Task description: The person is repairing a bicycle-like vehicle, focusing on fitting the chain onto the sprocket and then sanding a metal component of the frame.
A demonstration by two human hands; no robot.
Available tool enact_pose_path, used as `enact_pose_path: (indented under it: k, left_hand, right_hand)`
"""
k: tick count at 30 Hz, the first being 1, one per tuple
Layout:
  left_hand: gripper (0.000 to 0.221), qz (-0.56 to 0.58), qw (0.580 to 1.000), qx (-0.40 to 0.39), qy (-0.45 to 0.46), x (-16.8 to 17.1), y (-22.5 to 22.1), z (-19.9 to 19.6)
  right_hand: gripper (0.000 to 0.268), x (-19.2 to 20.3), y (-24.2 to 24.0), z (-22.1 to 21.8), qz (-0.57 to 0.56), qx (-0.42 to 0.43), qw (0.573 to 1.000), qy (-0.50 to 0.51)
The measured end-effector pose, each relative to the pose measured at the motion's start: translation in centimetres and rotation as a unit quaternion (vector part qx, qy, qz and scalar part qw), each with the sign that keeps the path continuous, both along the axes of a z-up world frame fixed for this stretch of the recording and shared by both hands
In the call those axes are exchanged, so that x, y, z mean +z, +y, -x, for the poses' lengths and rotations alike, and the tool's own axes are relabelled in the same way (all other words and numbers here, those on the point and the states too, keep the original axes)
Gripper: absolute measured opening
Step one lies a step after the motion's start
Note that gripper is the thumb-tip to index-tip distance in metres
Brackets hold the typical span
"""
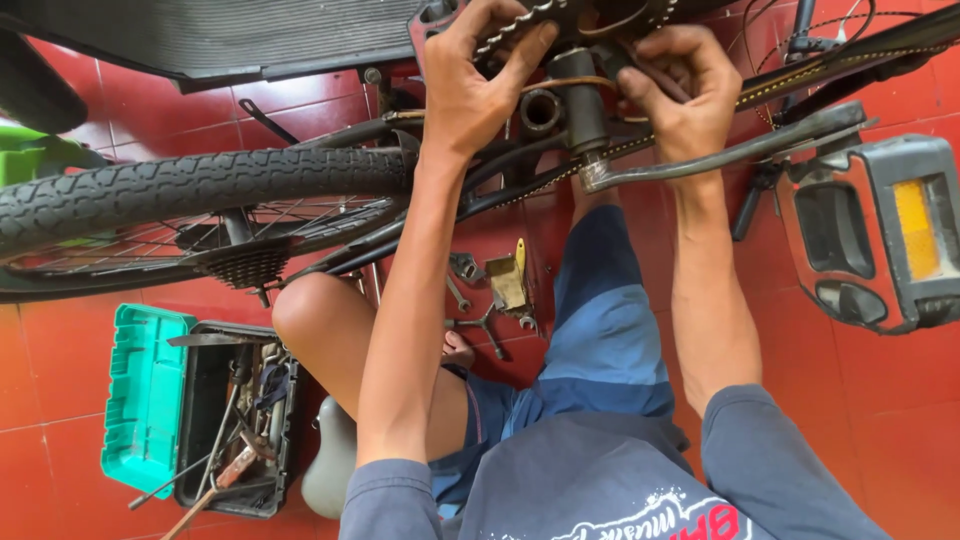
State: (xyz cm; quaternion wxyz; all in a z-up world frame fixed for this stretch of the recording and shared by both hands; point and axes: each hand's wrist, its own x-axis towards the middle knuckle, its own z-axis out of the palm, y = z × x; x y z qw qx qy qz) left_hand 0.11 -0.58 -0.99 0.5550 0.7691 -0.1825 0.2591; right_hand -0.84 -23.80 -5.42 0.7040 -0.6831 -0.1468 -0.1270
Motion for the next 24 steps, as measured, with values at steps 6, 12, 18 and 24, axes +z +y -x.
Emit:
enact_pose_path:
  k: [6, 12, 18, 24]
  left_hand:
    - [0.017, 0.024, 1.0, -0.013, 0.007, -0.1, -0.1, 0.1]
    - [0.017, 0.031, 0.998, -0.045, -0.019, 0.6, -0.1, 0.3]
    - [0.018, 0.014, 1.0, -0.023, 0.008, 0.7, 0.0, 0.6]
    - [0.018, 0.038, 0.999, -0.037, 0.009, 0.6, -0.1, 0.4]
  right_hand:
    - [0.025, -0.6, -0.8, 1.2, 0.005, 0.027, 1.0, -0.004]
    - [0.042, 0.9, -1.7, 1.9, 0.124, 0.025, 0.992, 0.028]
    - [0.031, 0.1, -0.8, 1.9, 0.014, 0.046, 0.994, 0.102]
    - [0.015, -0.7, 0.1, 1.5, -0.015, 0.025, 0.998, 0.051]
